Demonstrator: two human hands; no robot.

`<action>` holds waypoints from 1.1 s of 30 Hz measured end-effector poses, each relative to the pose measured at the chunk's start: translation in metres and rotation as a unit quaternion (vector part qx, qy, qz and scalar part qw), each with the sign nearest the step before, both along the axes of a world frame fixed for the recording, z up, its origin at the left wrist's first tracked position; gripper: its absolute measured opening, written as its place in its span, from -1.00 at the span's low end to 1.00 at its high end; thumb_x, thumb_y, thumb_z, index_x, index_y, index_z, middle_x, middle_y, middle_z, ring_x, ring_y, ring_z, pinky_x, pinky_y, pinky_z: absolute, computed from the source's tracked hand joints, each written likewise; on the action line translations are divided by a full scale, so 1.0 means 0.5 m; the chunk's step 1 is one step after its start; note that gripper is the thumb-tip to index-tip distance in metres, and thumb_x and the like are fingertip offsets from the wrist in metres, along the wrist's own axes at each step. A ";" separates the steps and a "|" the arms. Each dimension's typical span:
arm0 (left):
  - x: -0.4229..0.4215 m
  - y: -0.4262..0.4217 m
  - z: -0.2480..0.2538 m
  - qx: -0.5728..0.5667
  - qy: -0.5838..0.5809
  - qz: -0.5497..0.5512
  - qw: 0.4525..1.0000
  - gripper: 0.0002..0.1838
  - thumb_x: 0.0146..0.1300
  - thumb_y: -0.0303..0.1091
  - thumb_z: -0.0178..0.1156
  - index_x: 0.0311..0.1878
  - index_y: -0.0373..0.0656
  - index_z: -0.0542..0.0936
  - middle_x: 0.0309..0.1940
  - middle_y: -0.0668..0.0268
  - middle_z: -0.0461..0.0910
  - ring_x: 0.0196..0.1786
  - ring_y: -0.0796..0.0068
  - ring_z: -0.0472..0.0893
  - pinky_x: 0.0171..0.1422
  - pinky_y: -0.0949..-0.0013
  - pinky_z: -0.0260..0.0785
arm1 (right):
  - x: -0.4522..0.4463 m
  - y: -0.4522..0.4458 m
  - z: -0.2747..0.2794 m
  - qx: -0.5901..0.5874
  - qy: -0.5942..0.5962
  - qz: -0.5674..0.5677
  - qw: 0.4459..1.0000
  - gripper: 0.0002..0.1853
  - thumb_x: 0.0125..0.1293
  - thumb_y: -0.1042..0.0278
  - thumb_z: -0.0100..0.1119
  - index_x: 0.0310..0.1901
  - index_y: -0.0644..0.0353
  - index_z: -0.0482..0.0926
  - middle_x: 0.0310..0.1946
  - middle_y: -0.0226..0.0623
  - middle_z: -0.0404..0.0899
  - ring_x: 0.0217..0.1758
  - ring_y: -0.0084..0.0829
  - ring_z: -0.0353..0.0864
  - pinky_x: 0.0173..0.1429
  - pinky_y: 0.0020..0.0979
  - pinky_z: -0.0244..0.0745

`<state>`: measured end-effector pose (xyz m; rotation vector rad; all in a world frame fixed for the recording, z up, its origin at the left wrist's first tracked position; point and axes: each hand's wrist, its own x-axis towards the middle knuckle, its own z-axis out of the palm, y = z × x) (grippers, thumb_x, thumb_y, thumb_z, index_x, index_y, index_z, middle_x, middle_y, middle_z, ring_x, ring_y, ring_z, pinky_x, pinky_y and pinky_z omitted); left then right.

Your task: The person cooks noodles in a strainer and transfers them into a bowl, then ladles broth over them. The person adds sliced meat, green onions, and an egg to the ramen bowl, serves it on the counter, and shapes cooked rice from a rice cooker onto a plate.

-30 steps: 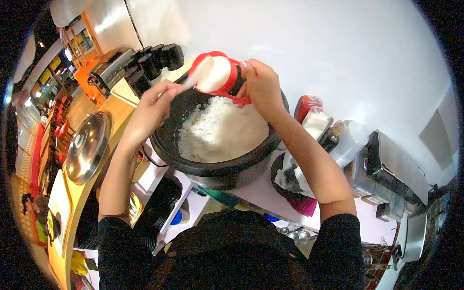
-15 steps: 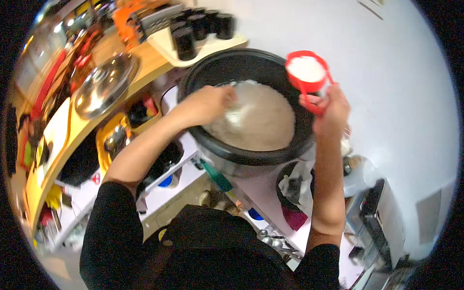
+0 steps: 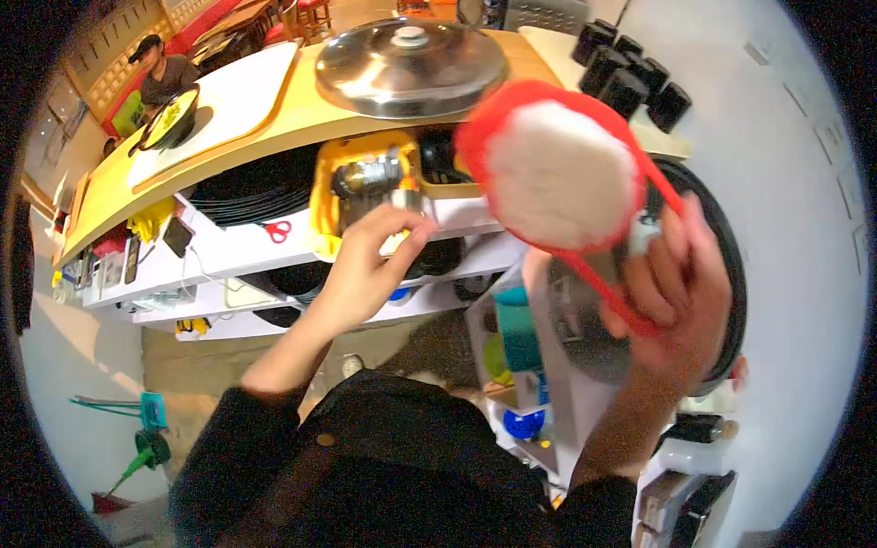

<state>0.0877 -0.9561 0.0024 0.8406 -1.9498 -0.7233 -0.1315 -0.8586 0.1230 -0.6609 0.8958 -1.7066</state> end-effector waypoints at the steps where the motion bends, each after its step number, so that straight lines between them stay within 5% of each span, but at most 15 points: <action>1: 0.054 0.008 -0.017 0.090 -0.026 0.020 0.995 -0.86 0.24 -0.46 0.11 -0.18 -0.28 0.58 -0.30 0.16 0.56 -0.22 0.34 0.55 -0.10 0.38 0.36 | 0.041 -0.040 -0.029 -0.050 -0.009 0.078 0.996 -0.63 0.49 0.08 -0.41 -0.44 0.02 0.28 -0.87 -0.65 -0.07 -0.89 -0.71 -0.11 -0.93 -0.50 0.00; 2: 0.106 0.013 -0.036 0.178 -0.055 0.034 0.982 -0.86 0.25 -0.46 0.11 -0.17 -0.27 0.58 -0.31 0.18 0.56 -0.24 0.39 0.54 -0.11 0.41 0.37 | 0.083 -0.079 -0.051 -0.062 -0.031 0.123 0.990 -0.63 0.50 0.09 -0.42 -0.45 0.03 0.26 -0.86 -0.62 -0.06 -0.89 -0.70 -0.09 -0.91 -0.49 0.05; 4: 0.210 0.011 -0.120 0.193 -0.063 0.020 0.979 -0.86 0.26 -0.48 0.10 -0.16 -0.27 0.58 -0.34 0.21 0.54 -0.29 0.48 0.52 -0.17 0.47 0.36 | 0.177 -0.136 -0.092 -0.039 -0.160 0.187 0.968 -0.62 0.50 0.10 -0.42 -0.45 0.05 0.28 -0.87 -0.62 -0.03 -0.89 -0.67 -0.06 -0.87 -0.43 0.16; 5: 0.259 0.006 -0.149 0.205 -0.084 0.007 0.975 -0.85 0.27 -0.50 0.08 -0.14 -0.25 0.58 -0.32 0.21 0.54 -0.30 0.49 0.51 -0.19 0.48 0.35 | 0.211 -0.160 -0.124 -0.052 -0.152 0.232 0.959 -0.64 0.47 0.11 -0.30 -0.46 0.05 0.31 -0.86 -0.65 -0.07 -0.85 -0.70 0.00 -0.78 -0.33 0.36; 7: 0.343 -0.008 -0.205 0.256 -0.110 0.027 0.960 -0.85 0.26 -0.51 0.07 -0.14 -0.25 0.57 -0.31 0.20 0.56 -0.31 0.49 0.51 -0.20 0.47 0.36 | 0.273 -0.195 -0.190 -0.033 -0.191 0.262 0.945 -0.64 0.46 0.09 -0.28 -0.47 0.05 0.31 -0.86 -0.64 -0.06 -0.85 -0.69 0.01 -0.75 -0.25 0.46; 9: 0.441 -0.036 -0.307 0.335 -0.104 0.045 0.935 -0.82 0.26 -0.54 0.03 -0.12 -0.23 0.57 -0.33 0.18 0.58 -0.32 0.47 0.54 -0.18 0.46 0.37 | 0.337 -0.202 -0.297 0.041 -0.261 0.228 0.937 -0.60 0.45 0.12 -0.26 -0.54 0.12 0.28 -0.88 -0.58 -0.03 -0.84 -0.66 0.04 -0.72 -0.22 0.51; 13: 0.498 -0.058 -0.451 0.385 -0.310 -0.062 0.867 -0.72 0.26 -0.25 0.08 -0.04 -0.17 0.56 -0.25 0.21 0.62 -0.24 0.42 0.58 -0.09 0.36 0.40 | 0.350 -0.125 -0.417 0.085 -0.230 0.153 0.957 -0.59 0.44 0.13 -0.24 -0.57 0.12 0.25 -0.88 -0.56 -0.03 -0.83 -0.64 0.06 -0.72 -0.22 0.49; 15: 0.469 -0.050 -0.481 0.427 -0.284 -0.164 0.843 -0.68 0.25 -0.22 0.09 0.00 -0.14 0.56 -0.22 0.22 0.62 -0.19 0.38 0.58 -0.05 0.37 0.39 | 0.334 -0.060 -0.451 0.112 -0.224 0.108 0.962 -0.58 0.44 0.14 -0.23 -0.60 0.11 0.24 -0.87 -0.55 -0.03 -0.82 -0.63 0.06 -0.74 -0.23 0.48; 19: 0.335 -0.040 -0.510 0.424 -0.410 -0.309 0.746 -0.63 0.27 -0.22 0.08 0.10 -0.13 0.50 -0.15 0.18 0.61 -0.12 0.41 0.56 0.02 0.39 0.36 | 0.294 0.064 -0.456 0.123 -0.203 -0.018 0.971 -0.57 0.41 0.13 -0.16 -0.64 0.05 0.20 -0.85 -0.53 0.00 -0.83 -0.61 0.05 -0.72 -0.23 0.47; 22: 0.253 -0.008 -0.652 0.453 -0.449 -0.448 0.626 -0.61 0.30 -0.24 0.04 0.15 -0.18 0.45 -0.06 0.17 0.58 -0.04 0.36 0.55 0.08 0.35 0.35 | 0.249 0.165 -0.448 0.118 -0.193 -0.115 0.967 -0.56 0.41 0.14 -0.16 -0.67 0.04 0.19 -0.86 -0.54 -0.01 -0.83 -0.61 0.04 -0.75 -0.26 0.45; 23: 0.208 0.001 -0.665 0.349 -0.479 -0.515 0.619 -0.62 0.33 -0.27 0.00 0.15 -0.22 0.45 -0.02 0.14 0.57 -0.01 0.30 0.55 0.11 0.32 0.34 | 0.233 0.200 -0.443 0.115 -0.198 -0.151 0.962 -0.55 0.41 0.14 -0.16 -0.68 0.05 0.19 -0.86 -0.54 -0.01 -0.83 -0.62 0.04 -0.76 -0.26 0.44; 26: 0.078 0.050 -0.663 0.402 -0.393 -0.585 0.585 -0.62 0.32 -0.28 0.01 0.15 -0.21 0.46 -0.02 0.12 0.57 -0.02 0.27 0.55 0.13 0.31 0.33 | 0.185 0.330 -0.453 0.039 -0.227 -0.245 0.942 -0.58 0.39 0.16 -0.13 -0.66 0.05 0.23 -0.87 -0.57 0.02 -0.84 -0.63 0.07 -0.77 -0.28 0.47; 29: -0.080 0.106 -0.587 0.188 -0.467 -0.606 0.617 -0.62 0.31 -0.28 0.02 0.15 -0.19 0.46 -0.07 0.11 0.59 -0.06 0.27 0.56 0.10 0.31 0.34 | 0.151 0.492 -0.455 0.038 -0.186 -0.439 0.878 -0.61 0.38 0.20 -0.14 -0.65 0.02 0.22 -0.86 -0.59 0.02 -0.82 -0.64 0.10 -0.76 -0.30 0.51; 30: -0.115 0.121 -0.576 0.298 -0.453 -0.573 0.615 -0.62 0.30 -0.28 0.03 0.14 -0.18 0.46 -0.17 0.11 0.61 -0.11 0.27 0.57 0.05 0.31 0.36 | 0.135 0.547 -0.459 0.014 -0.187 -0.487 0.853 -0.61 0.38 0.21 -0.15 -0.65 0.01 0.21 -0.86 -0.59 0.01 -0.82 -0.64 0.11 -0.75 -0.31 0.52; 33: -0.211 0.158 -0.558 0.213 -0.417 -0.582 0.665 -0.63 0.29 -0.25 0.05 0.12 -0.16 0.47 -0.34 0.16 0.61 -0.22 0.34 0.58 -0.08 0.32 0.39 | 0.080 0.706 -0.460 -0.015 -0.151 -0.600 0.786 -0.62 0.37 0.19 -0.14 -0.63 -0.01 0.15 -0.83 -0.60 -0.03 -0.80 -0.65 0.02 -0.72 -0.32 0.44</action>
